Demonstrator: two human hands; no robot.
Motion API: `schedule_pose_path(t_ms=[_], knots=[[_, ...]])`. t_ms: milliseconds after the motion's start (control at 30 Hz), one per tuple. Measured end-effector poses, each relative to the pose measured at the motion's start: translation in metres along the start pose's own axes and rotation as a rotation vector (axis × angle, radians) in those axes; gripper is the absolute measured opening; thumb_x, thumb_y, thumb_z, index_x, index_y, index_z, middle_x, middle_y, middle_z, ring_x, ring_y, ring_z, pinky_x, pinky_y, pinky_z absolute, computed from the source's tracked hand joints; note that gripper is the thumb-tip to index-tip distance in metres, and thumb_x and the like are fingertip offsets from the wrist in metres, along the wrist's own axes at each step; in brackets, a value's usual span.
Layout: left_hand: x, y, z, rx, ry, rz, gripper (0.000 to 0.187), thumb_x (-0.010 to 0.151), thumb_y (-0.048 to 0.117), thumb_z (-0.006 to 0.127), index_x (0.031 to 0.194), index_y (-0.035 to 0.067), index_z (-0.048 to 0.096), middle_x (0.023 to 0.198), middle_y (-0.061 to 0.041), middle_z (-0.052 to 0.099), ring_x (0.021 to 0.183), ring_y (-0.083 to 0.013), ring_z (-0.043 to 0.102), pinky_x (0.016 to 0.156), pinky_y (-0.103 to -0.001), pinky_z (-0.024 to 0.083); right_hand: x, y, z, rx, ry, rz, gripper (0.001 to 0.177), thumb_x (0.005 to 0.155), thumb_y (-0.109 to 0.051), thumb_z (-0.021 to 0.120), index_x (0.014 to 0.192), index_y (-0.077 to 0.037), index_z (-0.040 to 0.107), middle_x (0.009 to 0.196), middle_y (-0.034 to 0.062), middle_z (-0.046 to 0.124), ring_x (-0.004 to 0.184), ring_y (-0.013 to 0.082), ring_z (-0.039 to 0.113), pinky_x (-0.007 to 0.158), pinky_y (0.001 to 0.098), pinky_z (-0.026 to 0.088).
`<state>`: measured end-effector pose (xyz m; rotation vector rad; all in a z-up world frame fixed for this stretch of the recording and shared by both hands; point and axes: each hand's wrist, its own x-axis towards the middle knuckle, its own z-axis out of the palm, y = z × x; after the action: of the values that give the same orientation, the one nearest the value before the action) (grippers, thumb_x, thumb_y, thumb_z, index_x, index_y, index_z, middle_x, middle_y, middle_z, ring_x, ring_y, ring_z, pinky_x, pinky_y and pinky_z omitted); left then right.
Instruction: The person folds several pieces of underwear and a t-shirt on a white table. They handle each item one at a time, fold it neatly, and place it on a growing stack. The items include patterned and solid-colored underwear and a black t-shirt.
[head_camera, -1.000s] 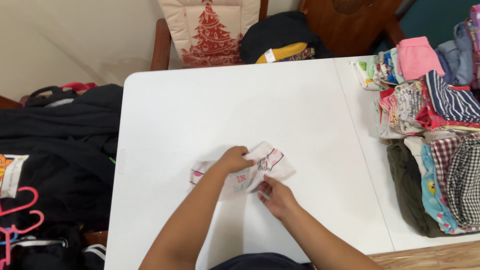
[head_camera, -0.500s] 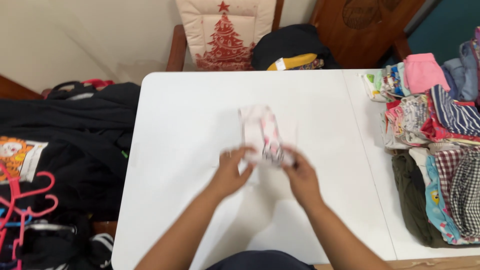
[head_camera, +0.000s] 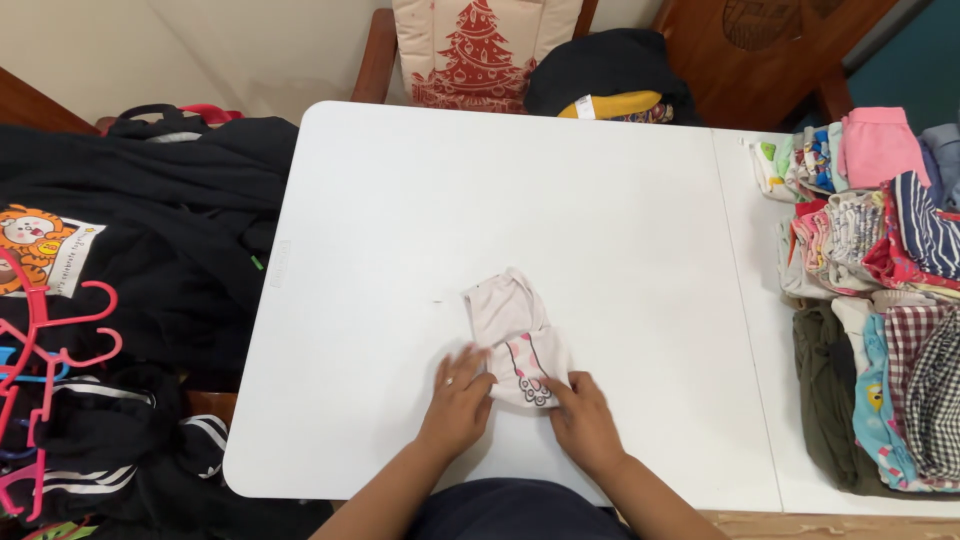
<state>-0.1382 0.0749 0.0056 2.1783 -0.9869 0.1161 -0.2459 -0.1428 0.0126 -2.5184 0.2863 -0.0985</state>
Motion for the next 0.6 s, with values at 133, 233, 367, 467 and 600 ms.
schedule_pose_path(t_ms=[133, 233, 367, 467, 600], knots=[[0.004, -0.008, 0.0, -0.091, -0.04, 0.043, 0.032, 0.083, 0.006, 0.068, 0.114, 0.007, 0.061, 0.129, -0.016, 0.064, 0.134, -0.0358, 0.053, 0.113, -0.056, 0.033, 0.024, -0.008, -0.03, -0.069, 0.123, -0.164, 0.039, 0.067, -0.009, 0.077, 0.105, -0.017, 0.076, 0.123, 0.0198, 0.06, 0.115, 0.0387, 0.057, 0.098, 0.0447, 0.046], [0.015, -0.007, 0.002, -0.258, -0.099, -0.258, 0.03, 0.09, 0.013, 0.065, 0.119, 0.005, 0.06, 0.116, -0.016, 0.067, 0.114, -0.0319, 0.061, 0.089, -0.049, 0.046, 0.06, 0.001, -0.033, 0.062, 0.172, -0.32, 0.033, 0.068, -0.016, 0.081, 0.101, -0.013, 0.075, 0.122, 0.0194, 0.065, 0.116, 0.0375, 0.058, 0.096, 0.045, 0.046], [0.03, -0.014, 0.02, -0.475, 0.05, -0.647, 0.038, 0.098, 0.018, 0.058, 0.131, 0.005, 0.043, 0.085, -0.016, 0.07, 0.075, -0.0302, 0.067, 0.063, -0.041, 0.052, 0.115, -0.032, -0.029, 0.442, -0.098, 0.107, 0.035, 0.094, -0.028, 0.068, 0.125, -0.012, 0.067, 0.097, 0.0171, 0.073, 0.093, 0.0346, 0.067, 0.083, 0.0391, 0.055], [0.04, -0.017, 0.026, -0.414, 0.141, -0.736, 0.042, 0.1, 0.018, 0.053, 0.136, 0.006, 0.035, 0.075, -0.017, 0.07, 0.067, -0.0336, 0.069, 0.063, -0.043, 0.052, 0.144, -0.034, -0.001, 0.345, -0.101, 0.166, 0.039, 0.099, -0.031, 0.06, 0.133, -0.011, 0.06, 0.098, 0.0194, 0.07, 0.091, 0.0366, 0.068, 0.081, 0.0409, 0.054], [0.057, -0.014, 0.018, -0.229, 0.108, -0.827, 0.038, 0.103, 0.02, 0.049, 0.136, 0.008, 0.036, 0.081, -0.021, 0.072, 0.077, -0.0404, 0.072, 0.067, -0.049, 0.053, 0.153, -0.026, 0.026, 0.087, -0.042, 0.12, 0.037, 0.103, -0.036, 0.052, 0.128, -0.01, 0.06, 0.106, 0.0183, 0.072, 0.098, 0.0362, 0.07, 0.085, 0.0449, 0.054]])
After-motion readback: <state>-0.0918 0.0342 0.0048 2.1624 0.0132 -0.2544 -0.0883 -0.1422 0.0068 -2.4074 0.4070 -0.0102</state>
